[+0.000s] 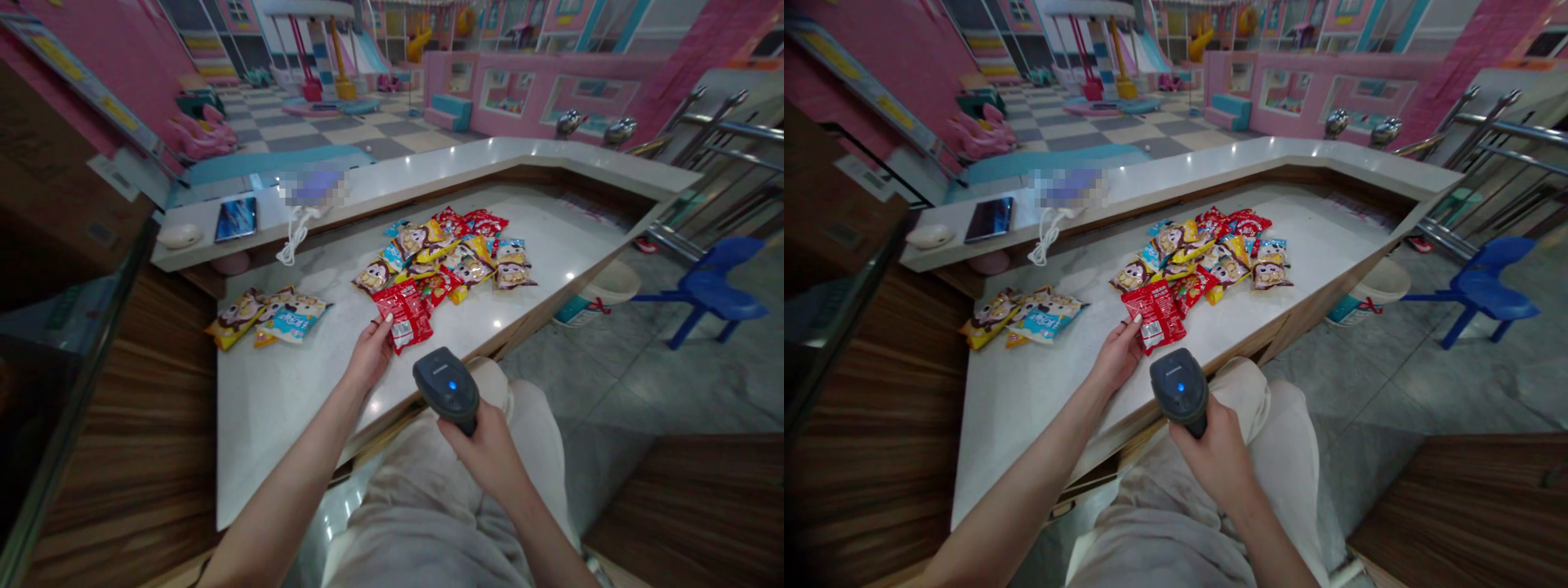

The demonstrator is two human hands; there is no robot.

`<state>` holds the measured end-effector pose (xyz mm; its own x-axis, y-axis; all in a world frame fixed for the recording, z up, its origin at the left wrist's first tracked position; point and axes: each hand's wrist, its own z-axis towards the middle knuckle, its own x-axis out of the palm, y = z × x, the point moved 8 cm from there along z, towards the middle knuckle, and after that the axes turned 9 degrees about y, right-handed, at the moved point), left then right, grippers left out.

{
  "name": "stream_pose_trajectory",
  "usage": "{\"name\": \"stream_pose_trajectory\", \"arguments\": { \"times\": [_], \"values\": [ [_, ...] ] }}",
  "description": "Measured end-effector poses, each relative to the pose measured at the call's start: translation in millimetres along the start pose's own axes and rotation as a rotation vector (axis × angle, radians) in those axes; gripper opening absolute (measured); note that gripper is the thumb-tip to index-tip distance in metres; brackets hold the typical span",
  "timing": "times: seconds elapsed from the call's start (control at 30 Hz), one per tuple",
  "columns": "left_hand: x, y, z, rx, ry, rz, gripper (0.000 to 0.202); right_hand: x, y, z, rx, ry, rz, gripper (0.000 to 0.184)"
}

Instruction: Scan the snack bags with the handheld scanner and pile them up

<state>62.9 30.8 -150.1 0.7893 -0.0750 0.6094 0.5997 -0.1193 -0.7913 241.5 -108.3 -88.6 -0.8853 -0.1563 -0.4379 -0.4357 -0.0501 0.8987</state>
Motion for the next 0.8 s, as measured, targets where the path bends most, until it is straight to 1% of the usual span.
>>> {"name": "stream_pose_trajectory", "arguments": {
  "times": [0.17, 0.33, 0.53, 0.6, 0.7, 0.77, 0.8],
  "values": [
    [3.0, 0.7, -1.1, -0.01, 0.019, 0.006, 0.025, 2.0, 4.0, 3.3, -0.004, 0.019, -0.007, 0.009],
    [-1.8, 8.2, 0.8, -0.08, -0.048, 0.003, 0.027, 2.5, 3.2, 2.6, 0.003, 0.035, -0.016, 0.008],
    [1.2, 4.2, 0.1, -0.013, 0.016, 0.0, 0.031, 2.3, 0.4, 1.6, 0.01, 0.024, -0.007, 0.01],
    [1.7, 2.9, -0.4, 0.006, 0.021, 0.011, 0.031, 2.1, -1.4, 0.8, 0.014, 0.019, -0.001, 0.011],
    [-1.8, -6.2, -1.1, 0.062, 0.002, 0.056, 0.036, -0.5, -2.4, -1.4, 0.01, 0.013, 0.0, 0.012],
    [-6.5, -23.4, -3.8, 0.121, -0.013, 0.188, 0.04, -4.2, -1.5, -3.1, -0.001, 0.006, 0.0, 0.012],
    [-9.4, -36.6, -6.6, 0.162, -0.026, 0.31, 0.042, -6.6, -1.0, -4.1, -0.007, -0.002, 0.002, 0.012]
  ]
}}
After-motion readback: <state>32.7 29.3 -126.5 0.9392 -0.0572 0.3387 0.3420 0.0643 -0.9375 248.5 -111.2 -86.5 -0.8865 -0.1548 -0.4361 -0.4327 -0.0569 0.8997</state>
